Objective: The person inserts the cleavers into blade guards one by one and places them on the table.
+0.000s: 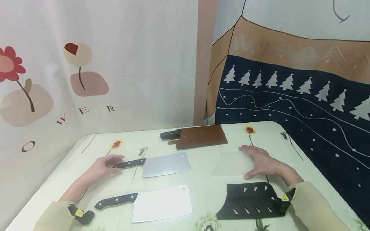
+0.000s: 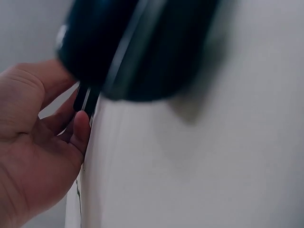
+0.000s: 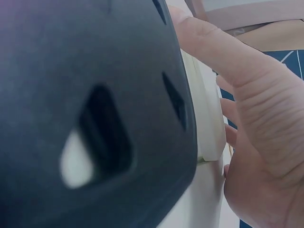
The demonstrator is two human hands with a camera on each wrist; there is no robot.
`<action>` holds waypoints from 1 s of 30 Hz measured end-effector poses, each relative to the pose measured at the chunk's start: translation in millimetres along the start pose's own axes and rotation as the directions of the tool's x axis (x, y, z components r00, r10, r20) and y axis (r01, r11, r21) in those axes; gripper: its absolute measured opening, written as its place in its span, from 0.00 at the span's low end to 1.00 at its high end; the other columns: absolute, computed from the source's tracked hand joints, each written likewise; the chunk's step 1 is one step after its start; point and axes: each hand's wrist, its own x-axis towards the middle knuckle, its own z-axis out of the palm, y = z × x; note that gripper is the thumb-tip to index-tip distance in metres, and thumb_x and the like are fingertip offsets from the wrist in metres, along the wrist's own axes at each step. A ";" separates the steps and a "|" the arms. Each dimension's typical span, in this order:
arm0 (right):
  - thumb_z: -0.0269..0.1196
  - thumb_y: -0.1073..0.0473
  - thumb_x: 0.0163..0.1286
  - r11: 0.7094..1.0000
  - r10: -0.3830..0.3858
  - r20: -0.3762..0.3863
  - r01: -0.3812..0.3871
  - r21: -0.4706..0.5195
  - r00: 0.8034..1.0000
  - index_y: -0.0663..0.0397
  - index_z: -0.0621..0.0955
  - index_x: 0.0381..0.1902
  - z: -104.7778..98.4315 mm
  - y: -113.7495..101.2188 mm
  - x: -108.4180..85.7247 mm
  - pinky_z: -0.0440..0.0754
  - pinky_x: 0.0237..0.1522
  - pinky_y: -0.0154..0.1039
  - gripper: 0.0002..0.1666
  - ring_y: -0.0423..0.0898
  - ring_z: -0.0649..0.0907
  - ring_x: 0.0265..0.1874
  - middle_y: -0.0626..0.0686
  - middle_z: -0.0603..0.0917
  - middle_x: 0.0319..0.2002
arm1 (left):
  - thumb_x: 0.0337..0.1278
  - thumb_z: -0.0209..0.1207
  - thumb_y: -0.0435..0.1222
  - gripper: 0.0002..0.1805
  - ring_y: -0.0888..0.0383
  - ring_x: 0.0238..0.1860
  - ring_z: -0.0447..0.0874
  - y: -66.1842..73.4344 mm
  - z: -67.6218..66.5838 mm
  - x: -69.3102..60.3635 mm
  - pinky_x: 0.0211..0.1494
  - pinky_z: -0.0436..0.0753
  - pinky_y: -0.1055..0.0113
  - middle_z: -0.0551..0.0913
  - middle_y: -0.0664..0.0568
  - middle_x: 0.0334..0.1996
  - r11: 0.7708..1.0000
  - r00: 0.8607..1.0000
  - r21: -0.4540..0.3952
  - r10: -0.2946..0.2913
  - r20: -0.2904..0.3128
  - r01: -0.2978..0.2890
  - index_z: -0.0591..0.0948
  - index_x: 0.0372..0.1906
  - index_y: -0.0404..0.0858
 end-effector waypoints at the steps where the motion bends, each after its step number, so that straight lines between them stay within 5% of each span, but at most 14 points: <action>1: 0.83 0.42 0.43 1.000 0.000 0.005 0.000 -0.009 1.000 0.60 0.68 0.74 0.1 0.3 1.0 0.50 0.62 0.79 0.64 0.77 0.54 0.72 0.70 0.62 0.74 | 0.51 0.74 0.30 0.31 0.47 0.51 0.83 -0.5 0.1 -0.3 0.48 0.77 0.69 0.85 0.37 0.53 1.000 1.000 0.008 0.003 0.009 -0.003 0.79 0.62 0.28; 12: 0.83 0.40 0.43 0.997 -0.015 0.046 0.019 -0.078 0.999 0.60 0.69 0.73 -3.6 -2.6 5.2 0.53 0.59 0.80 0.63 0.77 0.57 0.70 0.72 0.62 0.74 | 0.50 0.73 0.30 0.26 0.40 0.56 0.81 -4.8 4.4 2.6 0.61 0.73 0.45 0.86 0.39 0.52 0.990 1.000 0.139 0.017 0.015 -0.019 0.84 0.58 0.33; 19: 0.83 0.41 0.43 0.996 0.006 0.050 -0.001 -0.092 0.999 0.62 0.72 0.71 -5.9 -3.5 5.9 0.54 0.60 0.79 0.61 0.75 0.58 0.70 0.71 0.63 0.73 | 0.56 0.70 0.30 0.23 0.38 0.58 0.78 0.2 7.0 2.1 0.62 0.72 0.42 0.83 0.37 0.56 0.995 0.998 0.093 0.041 0.046 -0.045 0.84 0.59 0.33; 25: 0.82 0.42 0.42 0.996 -0.012 0.029 0.014 -0.093 1.000 0.65 0.72 0.70 -5.0 -1.7 4.9 0.54 0.61 0.77 0.61 0.74 0.59 0.70 0.70 0.66 0.72 | 0.61 0.66 0.30 0.24 0.33 0.67 0.70 0.0 4.9 1.7 0.69 0.62 0.34 0.79 0.35 0.62 0.998 1.000 0.055 0.007 0.020 -0.008 0.82 0.63 0.35; 30: 0.82 0.41 0.42 0.993 -0.024 0.014 0.026 -0.116 1.000 0.65 0.73 0.70 -3.1 -2.0 4.8 0.55 0.62 0.77 0.61 0.75 0.60 0.70 0.69 0.70 0.71 | 0.59 0.68 0.30 0.25 0.35 0.66 0.71 -1.5 1.9 1.1 0.68 0.63 0.37 0.80 0.36 0.62 0.999 1.000 0.039 -0.005 -0.004 0.006 0.82 0.63 0.36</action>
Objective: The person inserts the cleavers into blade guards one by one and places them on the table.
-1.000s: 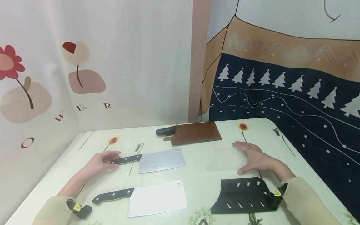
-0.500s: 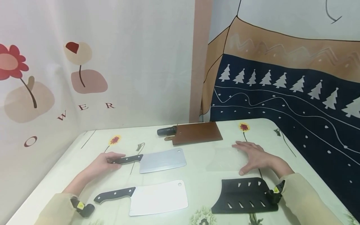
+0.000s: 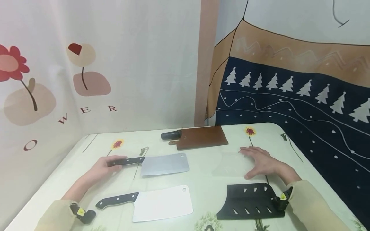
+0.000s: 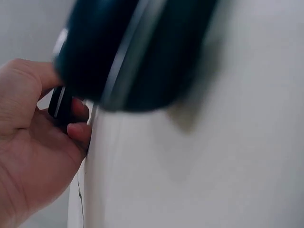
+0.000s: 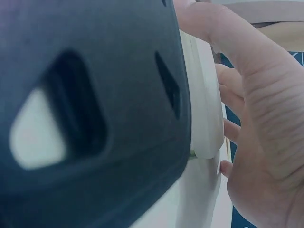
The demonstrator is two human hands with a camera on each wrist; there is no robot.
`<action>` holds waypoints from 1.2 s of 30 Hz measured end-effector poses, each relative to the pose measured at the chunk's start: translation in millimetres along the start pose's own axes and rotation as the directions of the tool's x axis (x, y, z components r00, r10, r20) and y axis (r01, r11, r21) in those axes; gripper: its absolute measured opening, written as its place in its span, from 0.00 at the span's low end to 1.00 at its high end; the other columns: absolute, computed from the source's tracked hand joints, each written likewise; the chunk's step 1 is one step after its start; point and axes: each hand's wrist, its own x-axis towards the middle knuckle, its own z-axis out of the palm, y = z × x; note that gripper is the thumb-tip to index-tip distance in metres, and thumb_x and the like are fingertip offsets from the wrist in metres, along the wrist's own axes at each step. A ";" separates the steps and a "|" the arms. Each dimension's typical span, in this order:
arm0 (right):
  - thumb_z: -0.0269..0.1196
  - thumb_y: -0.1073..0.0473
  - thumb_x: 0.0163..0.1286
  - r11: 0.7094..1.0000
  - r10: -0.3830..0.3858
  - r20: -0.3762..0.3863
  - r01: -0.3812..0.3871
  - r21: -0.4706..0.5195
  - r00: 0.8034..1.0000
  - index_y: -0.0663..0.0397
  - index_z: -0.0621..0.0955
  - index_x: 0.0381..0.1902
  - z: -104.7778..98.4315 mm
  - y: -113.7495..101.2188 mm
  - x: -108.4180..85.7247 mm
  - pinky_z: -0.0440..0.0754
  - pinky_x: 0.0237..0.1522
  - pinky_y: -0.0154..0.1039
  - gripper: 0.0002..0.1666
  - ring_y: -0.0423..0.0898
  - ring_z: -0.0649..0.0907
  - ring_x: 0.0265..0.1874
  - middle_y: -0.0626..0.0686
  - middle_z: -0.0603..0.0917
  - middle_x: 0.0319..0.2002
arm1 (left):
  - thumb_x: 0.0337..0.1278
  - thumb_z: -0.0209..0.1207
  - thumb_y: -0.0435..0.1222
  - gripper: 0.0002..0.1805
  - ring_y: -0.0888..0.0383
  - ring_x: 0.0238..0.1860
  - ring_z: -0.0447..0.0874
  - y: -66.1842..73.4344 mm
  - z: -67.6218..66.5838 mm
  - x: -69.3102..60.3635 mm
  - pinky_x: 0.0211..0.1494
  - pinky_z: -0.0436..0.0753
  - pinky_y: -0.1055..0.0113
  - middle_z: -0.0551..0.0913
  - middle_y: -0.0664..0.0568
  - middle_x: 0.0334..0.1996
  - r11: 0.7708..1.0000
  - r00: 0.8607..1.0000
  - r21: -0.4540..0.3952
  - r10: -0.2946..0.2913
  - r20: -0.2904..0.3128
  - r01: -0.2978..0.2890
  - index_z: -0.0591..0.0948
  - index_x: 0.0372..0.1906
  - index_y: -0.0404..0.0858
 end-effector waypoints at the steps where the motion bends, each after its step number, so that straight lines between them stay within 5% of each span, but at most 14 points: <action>1: 0.82 0.41 0.42 1.000 0.004 -0.006 -0.004 -0.004 1.000 0.65 0.73 0.70 0.1 -0.7 0.2 0.56 0.62 0.77 0.62 0.75 0.61 0.70 0.69 0.70 0.70 | 0.58 0.68 0.30 0.25 0.36 0.65 0.72 0.2 -0.9 0.3 0.67 0.65 0.39 0.80 0.36 0.62 1.000 1.000 -0.004 0.004 -0.001 -0.004 0.82 0.63 0.35; 8: 0.82 0.40 0.41 0.997 0.060 -0.053 -0.062 -0.044 0.997 0.66 0.74 0.69 -0.4 -2.8 0.7 0.64 0.62 0.73 0.61 0.72 0.68 0.66 0.69 0.74 0.67 | 0.57 0.70 0.32 0.26 0.49 0.50 0.77 2.5 -3.3 0.9 0.46 0.76 0.63 0.82 0.37 0.58 0.998 1.000 -0.060 0.012 -0.008 -0.013 0.83 0.62 0.34; 12: 0.82 0.39 0.42 0.995 0.089 -0.069 -0.093 -0.048 0.994 0.68 0.74 0.67 -2.6 -3.8 1.7 0.69 0.60 0.70 0.61 0.70 0.71 0.63 0.70 0.75 0.65 | 0.58 0.70 0.31 0.25 0.52 0.44 0.77 2.1 -2.2 1.7 0.37 0.78 0.68 0.82 0.37 0.57 0.994 1.000 -0.110 0.015 -0.022 -0.018 0.82 0.62 0.33; 17: 0.81 0.38 0.42 0.988 0.114 -0.092 -0.122 -0.097 0.989 0.72 0.74 0.66 -7.4 -6.9 4.7 0.71 0.60 0.68 0.62 0.71 0.72 0.62 0.72 0.76 0.63 | 0.59 0.69 0.30 0.25 0.54 0.40 0.76 1.5 -0.5 2.1 0.35 0.77 0.69 0.81 0.37 0.55 0.990 1.000 -0.137 0.017 -0.023 -0.020 0.82 0.62 0.33; 21: 0.82 0.40 0.41 0.988 0.113 -0.103 -0.123 -0.098 0.988 0.72 0.74 0.66 -7.9 -10.1 5.2 0.71 0.59 0.69 0.61 0.72 0.72 0.62 0.72 0.76 0.62 | 0.61 0.67 0.28 0.25 0.58 0.26 0.74 3.1 0.0 1.3 0.28 0.76 0.68 0.81 0.37 0.47 0.977 1.000 -0.212 0.007 0.023 -0.002 0.80 0.64 0.32; 29: 0.81 0.39 0.43 0.992 0.116 -0.095 -0.121 -0.043 0.989 0.66 0.74 0.68 -4.1 -22.2 10.1 0.65 0.61 0.75 0.59 0.76 0.66 0.66 0.70 0.75 0.65 | 0.60 0.70 0.31 0.27 0.57 0.28 0.75 10.4 1.7 2.3 0.29 0.77 0.68 0.81 0.38 0.49 0.967 0.997 -0.254 -0.002 0.076 0.021 0.80 0.64 0.33; 36: 0.81 0.38 0.44 0.997 0.059 -0.095 -0.062 -0.036 0.994 0.62 0.75 0.68 -4.9 -31.0 14.6 0.67 0.60 0.73 0.58 0.71 0.70 0.65 0.67 0.76 0.65 | 0.66 0.65 0.31 0.26 0.59 0.22 0.69 9.7 3.9 4.5 0.26 0.70 0.70 0.75 0.50 0.24 0.953 0.990 -0.303 0.030 0.135 0.012 0.77 0.68 0.32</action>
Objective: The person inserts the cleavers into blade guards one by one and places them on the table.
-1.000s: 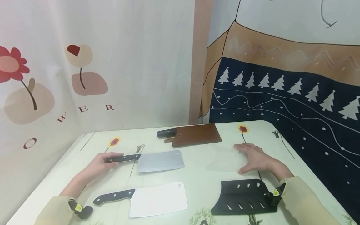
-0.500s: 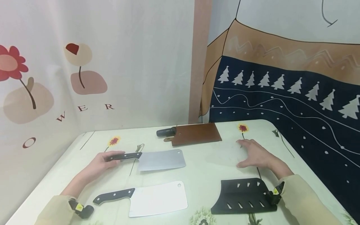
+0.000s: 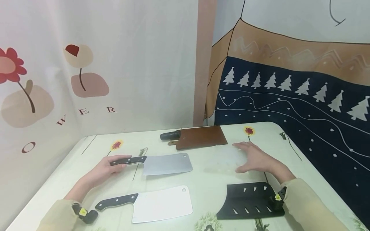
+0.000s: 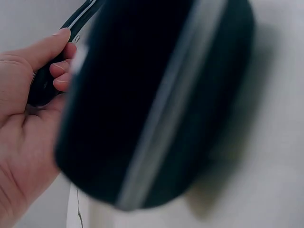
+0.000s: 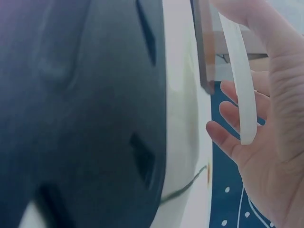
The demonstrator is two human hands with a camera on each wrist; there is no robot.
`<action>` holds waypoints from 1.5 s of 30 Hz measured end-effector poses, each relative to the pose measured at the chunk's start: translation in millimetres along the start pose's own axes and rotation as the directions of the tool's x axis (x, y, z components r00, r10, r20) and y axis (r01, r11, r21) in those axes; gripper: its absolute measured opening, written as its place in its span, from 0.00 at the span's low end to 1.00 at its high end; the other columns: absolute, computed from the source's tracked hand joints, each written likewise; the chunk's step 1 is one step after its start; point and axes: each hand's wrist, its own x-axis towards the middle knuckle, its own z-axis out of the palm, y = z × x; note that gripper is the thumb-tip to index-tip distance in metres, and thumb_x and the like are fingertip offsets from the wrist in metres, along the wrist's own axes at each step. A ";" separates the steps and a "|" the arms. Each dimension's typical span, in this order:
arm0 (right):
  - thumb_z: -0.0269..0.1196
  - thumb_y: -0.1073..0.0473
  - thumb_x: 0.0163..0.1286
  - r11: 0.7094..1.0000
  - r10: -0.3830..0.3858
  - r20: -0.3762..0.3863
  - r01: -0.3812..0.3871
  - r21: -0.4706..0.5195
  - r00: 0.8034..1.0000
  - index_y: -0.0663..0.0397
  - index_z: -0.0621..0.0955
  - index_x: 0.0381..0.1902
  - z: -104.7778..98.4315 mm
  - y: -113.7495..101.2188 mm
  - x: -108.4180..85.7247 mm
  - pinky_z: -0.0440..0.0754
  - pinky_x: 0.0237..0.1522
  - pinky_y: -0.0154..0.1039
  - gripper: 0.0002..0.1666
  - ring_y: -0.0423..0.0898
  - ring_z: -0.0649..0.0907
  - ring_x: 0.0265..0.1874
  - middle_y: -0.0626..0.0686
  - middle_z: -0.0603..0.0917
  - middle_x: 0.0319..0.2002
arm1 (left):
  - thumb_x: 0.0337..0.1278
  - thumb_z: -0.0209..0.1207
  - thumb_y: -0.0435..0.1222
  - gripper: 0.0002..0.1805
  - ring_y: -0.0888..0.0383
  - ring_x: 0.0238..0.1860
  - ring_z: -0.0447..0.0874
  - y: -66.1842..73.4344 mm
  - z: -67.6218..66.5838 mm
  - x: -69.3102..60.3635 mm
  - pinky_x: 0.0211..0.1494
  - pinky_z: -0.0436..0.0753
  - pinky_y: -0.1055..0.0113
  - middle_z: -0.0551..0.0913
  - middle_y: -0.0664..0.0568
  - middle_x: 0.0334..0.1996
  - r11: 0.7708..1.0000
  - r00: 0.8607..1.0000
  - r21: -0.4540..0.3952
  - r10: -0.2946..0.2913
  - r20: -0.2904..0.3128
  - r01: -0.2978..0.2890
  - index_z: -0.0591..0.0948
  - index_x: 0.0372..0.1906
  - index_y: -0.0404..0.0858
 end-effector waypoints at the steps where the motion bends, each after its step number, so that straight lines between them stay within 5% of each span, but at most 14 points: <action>1: 0.81 0.38 0.44 1.000 -0.008 0.000 0.008 0.002 1.000 0.62 0.75 0.68 -0.2 -1.1 0.6 0.67 0.60 0.73 0.58 0.70 0.70 0.65 0.67 0.76 0.65 | 0.66 0.65 0.31 0.26 0.59 0.21 0.68 -0.3 -0.2 -0.2 0.26 0.70 0.70 0.73 0.52 0.22 1.000 1.000 -0.008 0.001 0.005 -0.001 0.77 0.68 0.32; 11: 0.81 0.37 0.45 1.000 -0.024 0.019 0.024 0.019 1.000 0.58 0.76 0.69 -1.4 -13.9 5.9 0.68 0.59 0.75 0.57 0.70 0.71 0.64 0.66 0.76 0.65 | 0.69 0.62 0.31 0.27 0.59 0.24 0.67 4.7 -1.1 -2.5 0.26 0.67 0.70 0.73 0.48 0.26 0.997 0.999 -0.069 -0.035 -0.008 0.035 0.73 0.70 0.31; 18: 0.81 0.39 0.46 0.998 -0.044 0.019 0.043 0.046 0.999 0.59 0.76 0.69 -2.9 -22.3 10.3 0.68 0.59 0.74 0.56 0.70 0.70 0.65 0.67 0.75 0.66 | 0.70 0.61 0.30 0.28 0.58 0.26 0.67 14.4 0.7 3.0 0.27 0.67 0.69 0.71 0.45 0.33 0.989 0.999 -0.149 0.001 -0.036 -0.006 0.71 0.71 0.29; 32: 0.81 0.42 0.45 0.988 -0.077 0.027 0.072 0.135 0.997 0.56 0.74 0.71 1.4 -32.7 20.6 0.71 0.57 0.72 0.56 0.66 0.71 0.64 0.66 0.74 0.67 | 0.70 0.60 0.28 0.28 0.57 0.32 0.70 22.8 20.0 19.5 0.33 0.73 0.70 0.72 0.40 0.51 0.964 0.996 -0.265 -0.007 -0.088 -0.016 0.71 0.72 0.29; 45: 0.81 0.43 0.45 0.982 -0.096 0.034 0.089 0.163 0.995 0.57 0.74 0.71 4.3 -35.2 22.4 0.74 0.56 0.68 0.56 0.65 0.72 0.63 0.66 0.74 0.66 | 0.70 0.62 0.31 0.29 0.55 0.37 0.72 21.6 20.7 20.5 0.36 0.76 0.69 0.70 0.37 0.55 0.959 0.995 -0.283 -0.030 -0.092 0.003 0.71 0.72 0.32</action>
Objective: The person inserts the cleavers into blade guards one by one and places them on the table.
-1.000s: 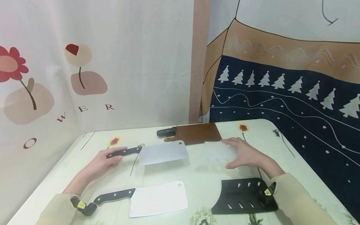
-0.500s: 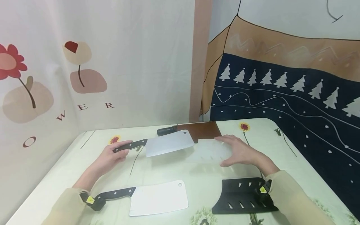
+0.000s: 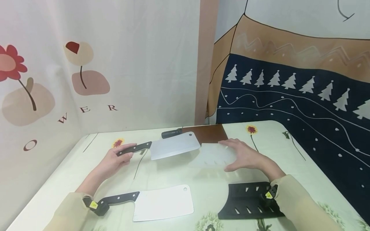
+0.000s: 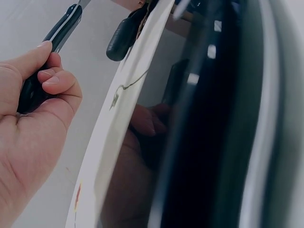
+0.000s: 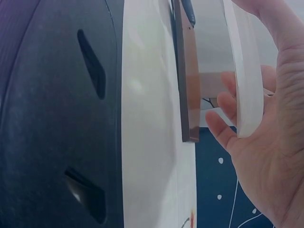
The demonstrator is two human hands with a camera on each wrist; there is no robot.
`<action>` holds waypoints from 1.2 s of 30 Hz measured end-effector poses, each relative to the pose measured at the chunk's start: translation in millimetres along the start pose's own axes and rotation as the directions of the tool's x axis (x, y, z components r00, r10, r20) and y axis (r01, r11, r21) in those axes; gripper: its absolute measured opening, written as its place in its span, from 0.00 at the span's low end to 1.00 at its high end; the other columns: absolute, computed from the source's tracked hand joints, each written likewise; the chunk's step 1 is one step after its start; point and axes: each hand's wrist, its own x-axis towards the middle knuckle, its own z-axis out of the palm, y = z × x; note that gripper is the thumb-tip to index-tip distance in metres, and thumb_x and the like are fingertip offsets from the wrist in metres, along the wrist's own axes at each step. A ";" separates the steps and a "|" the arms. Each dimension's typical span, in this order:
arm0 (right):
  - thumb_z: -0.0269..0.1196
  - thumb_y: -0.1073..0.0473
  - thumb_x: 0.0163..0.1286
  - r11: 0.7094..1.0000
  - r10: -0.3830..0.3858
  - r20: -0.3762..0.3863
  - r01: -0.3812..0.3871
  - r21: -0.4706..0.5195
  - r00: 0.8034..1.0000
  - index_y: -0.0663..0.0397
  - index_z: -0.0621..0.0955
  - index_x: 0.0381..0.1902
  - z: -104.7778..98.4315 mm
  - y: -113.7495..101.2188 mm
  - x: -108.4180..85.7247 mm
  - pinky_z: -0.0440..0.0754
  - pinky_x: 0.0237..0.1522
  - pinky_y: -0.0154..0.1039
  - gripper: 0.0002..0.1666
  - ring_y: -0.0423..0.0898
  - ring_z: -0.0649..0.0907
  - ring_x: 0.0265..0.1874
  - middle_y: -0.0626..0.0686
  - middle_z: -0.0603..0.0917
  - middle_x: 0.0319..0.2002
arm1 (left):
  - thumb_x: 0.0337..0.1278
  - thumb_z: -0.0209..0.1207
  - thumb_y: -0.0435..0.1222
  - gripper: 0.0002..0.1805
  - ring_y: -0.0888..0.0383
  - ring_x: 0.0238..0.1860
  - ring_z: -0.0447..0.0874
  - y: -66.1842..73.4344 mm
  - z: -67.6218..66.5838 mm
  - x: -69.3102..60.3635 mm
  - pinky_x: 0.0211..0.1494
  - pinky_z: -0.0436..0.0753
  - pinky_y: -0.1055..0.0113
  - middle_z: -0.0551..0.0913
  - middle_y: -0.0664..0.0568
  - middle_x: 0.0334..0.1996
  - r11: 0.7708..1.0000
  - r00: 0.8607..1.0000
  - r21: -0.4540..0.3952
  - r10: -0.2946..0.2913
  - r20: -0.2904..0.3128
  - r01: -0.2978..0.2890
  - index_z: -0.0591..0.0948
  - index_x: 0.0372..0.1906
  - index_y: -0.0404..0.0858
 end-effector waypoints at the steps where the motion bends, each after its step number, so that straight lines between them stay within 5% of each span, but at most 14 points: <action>1: 0.81 0.43 0.45 1.000 -0.001 -0.001 0.001 0.003 1.000 0.57 0.74 0.70 0.2 0.2 0.1 0.74 0.56 0.68 0.56 0.65 0.72 0.63 0.66 0.74 0.66 | 0.70 0.62 0.30 0.29 0.55 0.38 0.72 0.1 0.1 0.1 0.37 0.76 0.69 0.70 0.37 0.56 1.000 1.000 -0.003 0.001 0.001 -0.001 0.71 0.72 0.32; 17: 0.81 0.43 0.45 1.000 0.002 -0.017 -0.001 0.012 1.000 0.57 0.75 0.70 2.1 -5.1 2.0 0.73 0.56 0.70 0.56 0.67 0.71 0.63 0.66 0.75 0.66 | 0.70 0.59 0.25 0.25 0.58 0.35 0.71 4.5 2.2 -3.8 0.35 0.77 0.71 0.74 0.38 0.54 1.000 1.000 0.023 0.019 0.006 -0.019 0.73 0.69 0.29; 28: 0.81 0.43 0.44 0.999 -0.031 -0.031 0.030 -0.012 0.999 0.57 0.77 0.69 1.1 -2.4 0.2 0.73 0.56 0.71 0.55 0.67 0.72 0.64 0.66 0.76 0.65 | 0.67 0.58 0.21 0.25 0.58 0.43 0.76 10.3 -0.2 -4.3 0.41 0.81 0.70 0.78 0.46 0.55 0.997 0.995 -0.023 0.070 0.074 -0.069 0.73 0.68 0.24; 36: 0.81 0.43 0.43 1.000 -0.001 -0.007 0.001 0.007 1.000 0.54 0.77 0.69 -0.5 -2.6 -3.0 0.72 0.57 0.72 0.54 0.67 0.71 0.64 0.67 0.75 0.66 | 0.66 0.59 0.23 0.26 0.58 0.33 0.74 9.8 -2.7 -6.0 0.36 0.75 0.69 0.75 0.41 0.51 0.996 0.992 0.054 0.065 0.104 -0.071 0.74 0.68 0.26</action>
